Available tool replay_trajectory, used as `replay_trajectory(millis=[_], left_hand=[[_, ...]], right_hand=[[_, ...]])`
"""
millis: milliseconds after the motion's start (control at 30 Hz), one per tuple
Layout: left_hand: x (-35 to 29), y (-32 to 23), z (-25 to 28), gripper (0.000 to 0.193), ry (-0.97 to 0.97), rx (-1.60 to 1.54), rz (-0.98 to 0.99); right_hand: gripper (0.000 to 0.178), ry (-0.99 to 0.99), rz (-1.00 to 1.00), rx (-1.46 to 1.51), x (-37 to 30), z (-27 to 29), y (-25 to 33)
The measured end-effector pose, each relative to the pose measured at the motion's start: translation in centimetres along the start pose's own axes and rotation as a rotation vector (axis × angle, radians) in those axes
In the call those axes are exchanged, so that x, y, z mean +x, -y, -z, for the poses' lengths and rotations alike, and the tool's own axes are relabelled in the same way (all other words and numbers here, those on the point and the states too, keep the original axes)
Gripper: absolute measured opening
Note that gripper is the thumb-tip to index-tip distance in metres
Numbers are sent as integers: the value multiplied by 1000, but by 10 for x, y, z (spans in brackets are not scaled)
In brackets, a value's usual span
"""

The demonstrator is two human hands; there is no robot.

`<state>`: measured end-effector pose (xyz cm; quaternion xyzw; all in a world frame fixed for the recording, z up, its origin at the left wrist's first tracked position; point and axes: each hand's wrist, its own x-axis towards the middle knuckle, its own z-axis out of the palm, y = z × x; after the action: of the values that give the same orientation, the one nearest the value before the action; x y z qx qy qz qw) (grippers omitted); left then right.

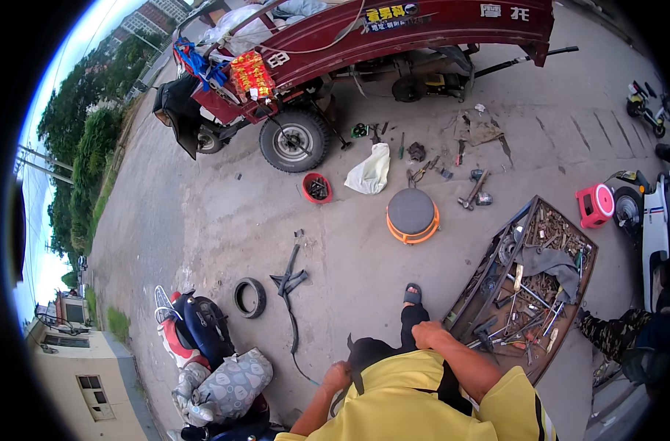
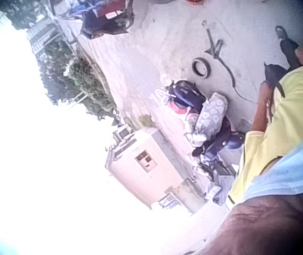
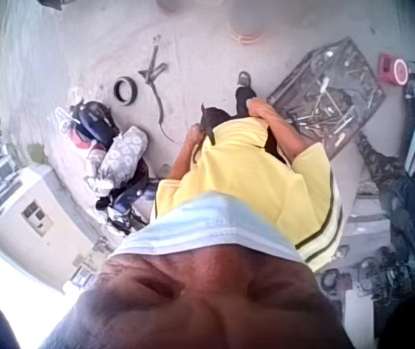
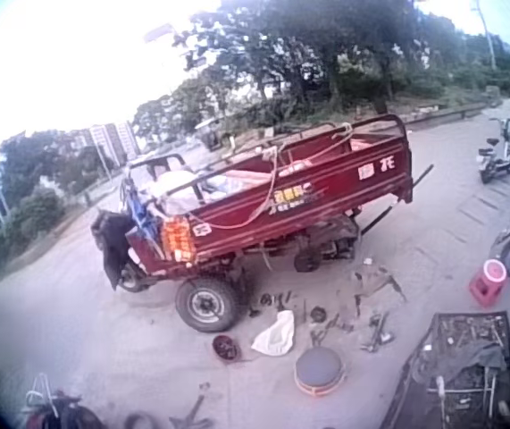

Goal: The person picks up and handles brake shoe components, using pliers to pull on a spring attached to one of the shoes.

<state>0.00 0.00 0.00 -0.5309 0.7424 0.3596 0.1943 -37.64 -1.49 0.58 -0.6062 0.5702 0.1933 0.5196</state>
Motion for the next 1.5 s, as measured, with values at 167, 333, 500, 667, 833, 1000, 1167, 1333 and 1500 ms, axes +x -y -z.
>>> replay_trajectory(millis=[167, 333, 500, 667, 833, 1000, 1167, 1333, 1500], left_hand=[[93, -42, 112, 18, 27, -151, -55], [148, -37, 237, 25, 251, -513, -1072], [228, -29, 298, 39, 488, -645, -1011], [375, -42, 363, 43, 667, -653, -1065], [496, -104, 459, 19, 780, -637, -1174], [599, -169, 449, 19, 1559, -553, -475], [682, -198, 398, 23, 1575, -448, -339], [802, -211, 330, 21, 1339, -343, -320], [939, -249, 261, 19, 897, 152, -501]], right_hand=[[38, 123, -44, 545, 19, 58, -57], [19, 381, 71, 1541, -33, 94, -102], [22, 200, 6, 1499, -16, 181, -98], [14, 139, 1, 1348, 38, 282, -98], [6, 313, -29, 1304, 97, 374, -74], [18, 561, -49, 1232, 183, 406, -90], [28, 619, 31, 1243, 298, 414, -157], [56, 12, -190, 527, 483, 435, -279], [103, -131, -365, 355, 648, 460, -377]])
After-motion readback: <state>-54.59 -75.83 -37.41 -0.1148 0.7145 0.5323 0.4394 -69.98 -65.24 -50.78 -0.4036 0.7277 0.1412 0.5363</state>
